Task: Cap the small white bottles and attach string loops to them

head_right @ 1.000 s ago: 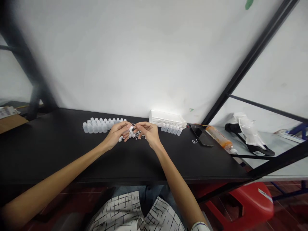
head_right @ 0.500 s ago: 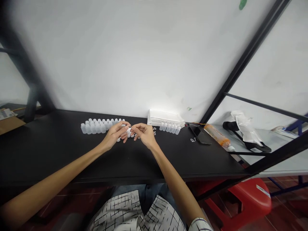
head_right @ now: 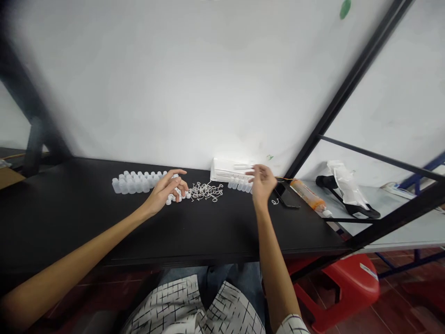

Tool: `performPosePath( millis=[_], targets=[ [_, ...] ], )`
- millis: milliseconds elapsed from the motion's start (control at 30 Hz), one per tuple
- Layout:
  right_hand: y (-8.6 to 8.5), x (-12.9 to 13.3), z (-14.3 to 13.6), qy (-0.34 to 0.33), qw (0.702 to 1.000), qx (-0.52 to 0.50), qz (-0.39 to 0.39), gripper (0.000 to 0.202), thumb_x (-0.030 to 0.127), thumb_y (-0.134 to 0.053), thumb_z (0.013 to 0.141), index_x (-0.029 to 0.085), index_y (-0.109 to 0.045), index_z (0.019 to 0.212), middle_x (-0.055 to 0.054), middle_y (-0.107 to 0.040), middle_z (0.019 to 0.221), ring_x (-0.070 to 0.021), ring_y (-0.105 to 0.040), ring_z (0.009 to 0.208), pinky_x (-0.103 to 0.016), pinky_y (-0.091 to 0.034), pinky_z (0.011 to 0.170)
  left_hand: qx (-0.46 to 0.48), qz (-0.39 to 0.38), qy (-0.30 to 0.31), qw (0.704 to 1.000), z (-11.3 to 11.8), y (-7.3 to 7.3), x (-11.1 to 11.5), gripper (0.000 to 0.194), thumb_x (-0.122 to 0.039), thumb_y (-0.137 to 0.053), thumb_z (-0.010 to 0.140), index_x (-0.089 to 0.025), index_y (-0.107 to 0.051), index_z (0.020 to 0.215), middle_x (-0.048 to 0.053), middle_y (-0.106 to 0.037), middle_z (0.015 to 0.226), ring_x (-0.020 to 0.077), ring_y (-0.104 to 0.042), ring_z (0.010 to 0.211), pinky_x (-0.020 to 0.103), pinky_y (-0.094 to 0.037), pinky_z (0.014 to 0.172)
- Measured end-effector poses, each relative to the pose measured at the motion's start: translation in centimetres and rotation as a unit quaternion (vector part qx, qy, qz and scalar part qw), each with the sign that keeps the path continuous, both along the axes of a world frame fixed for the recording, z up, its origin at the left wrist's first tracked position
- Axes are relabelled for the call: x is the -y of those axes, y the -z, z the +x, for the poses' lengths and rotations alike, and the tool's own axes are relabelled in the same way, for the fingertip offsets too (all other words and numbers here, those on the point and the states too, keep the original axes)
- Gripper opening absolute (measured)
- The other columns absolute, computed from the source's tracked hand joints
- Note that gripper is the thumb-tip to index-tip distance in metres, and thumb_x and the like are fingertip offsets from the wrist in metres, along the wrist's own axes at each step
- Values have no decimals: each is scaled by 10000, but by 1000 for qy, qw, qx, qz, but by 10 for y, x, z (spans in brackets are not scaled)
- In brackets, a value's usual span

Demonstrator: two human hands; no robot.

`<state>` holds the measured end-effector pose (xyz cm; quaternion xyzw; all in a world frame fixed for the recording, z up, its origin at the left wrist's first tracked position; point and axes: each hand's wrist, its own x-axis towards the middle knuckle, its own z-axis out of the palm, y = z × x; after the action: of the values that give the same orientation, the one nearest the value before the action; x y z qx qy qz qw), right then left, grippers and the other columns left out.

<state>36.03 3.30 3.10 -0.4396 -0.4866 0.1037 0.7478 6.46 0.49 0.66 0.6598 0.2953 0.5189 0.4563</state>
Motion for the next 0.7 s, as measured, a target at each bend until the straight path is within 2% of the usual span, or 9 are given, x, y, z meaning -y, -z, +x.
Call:
performPosePath(
  millis=[67, 167, 267, 333, 433, 533, 700],
  targets=[
    [4, 1, 37, 149, 989, 16, 10, 263, 397, -551, 841, 154, -586, 935, -57, -657, 815, -192, -691, 665, -254, -459, 492, -3, 16, -10, 1000, -2, -1, -2, 400, -466, -479, 938, -173, -492, 1210, 46, -629, 804, 152, -590, 665, 228, -475, 486],
    [14, 5, 75, 322, 935, 124, -80, 251, 312, -476, 880, 130, -628, 960, -81, -678, 763, -220, -688, 737, -314, -485, 662, -23, 41, -36, 998, -5, -1, -3, 391, -468, -474, 940, -183, -510, 1204, 36, -620, 805, 153, -582, 688, 225, -471, 507],
    [25, 7, 87, 404, 858, 225, -224, 250, 266, -492, 868, 136, -693, 940, -129, -703, 810, -260, -654, 792, -342, -435, 700, -71, 67, -70, 993, -8, -1, -4, 369, -461, -487, 936, -190, -547, 1178, 30, -626, 796, 148, -574, 675, 225, -457, 527],
    [30, 6, 87, 399, 827, 270, -289, 261, 250, -501, 869, 141, -721, 956, -149, -705, 854, -260, -631, 785, -335, -402, 683, -106, 81, -94, 987, -11, 0, -6, 346, -452, -497, 932, -193, -577, 1146, 27, -635, 788, 139, -564, 635, 225, -438, 527],
    [34, 2, 83, 350, 810, 330, -336, 273, 237, -510, 876, 158, -736, 1005, -140, -701, 881, -234, -610, 769, -308, -377, 674, -145, 93, -120, 978, -14, 0, -8, 313, -440, -504, 926, -194, -608, 1090, 20, -639, 763, 128, -544, 576, 224, -406, 514],
    [37, -2, 81, 320, 807, 360, -342, 268, 253, -522, 888, 178, -736, 1031, -123, -706, 888, -216, -605, 759, -286, -362, 661, -179, 105, -139, 968, -15, -2, -9, 289, -430, -512, 921, -192, -626, 1039, 11, -638, 732, 113, -508, 517, 221, -374, 494],
    [41, -3, 78, 279, 820, 381, -323, 261, 243, -523, 890, 176, -719, 1050, -115, -722, 912, -205, -609, 761, -279, -344, 647, -224, 129, -162, 952, -16, -4, -10, 300, -437, -479, 936, -186, -631, 1001, 1, -640, 723, 84, -433, 446, 217, -343, 471]
  ],
)
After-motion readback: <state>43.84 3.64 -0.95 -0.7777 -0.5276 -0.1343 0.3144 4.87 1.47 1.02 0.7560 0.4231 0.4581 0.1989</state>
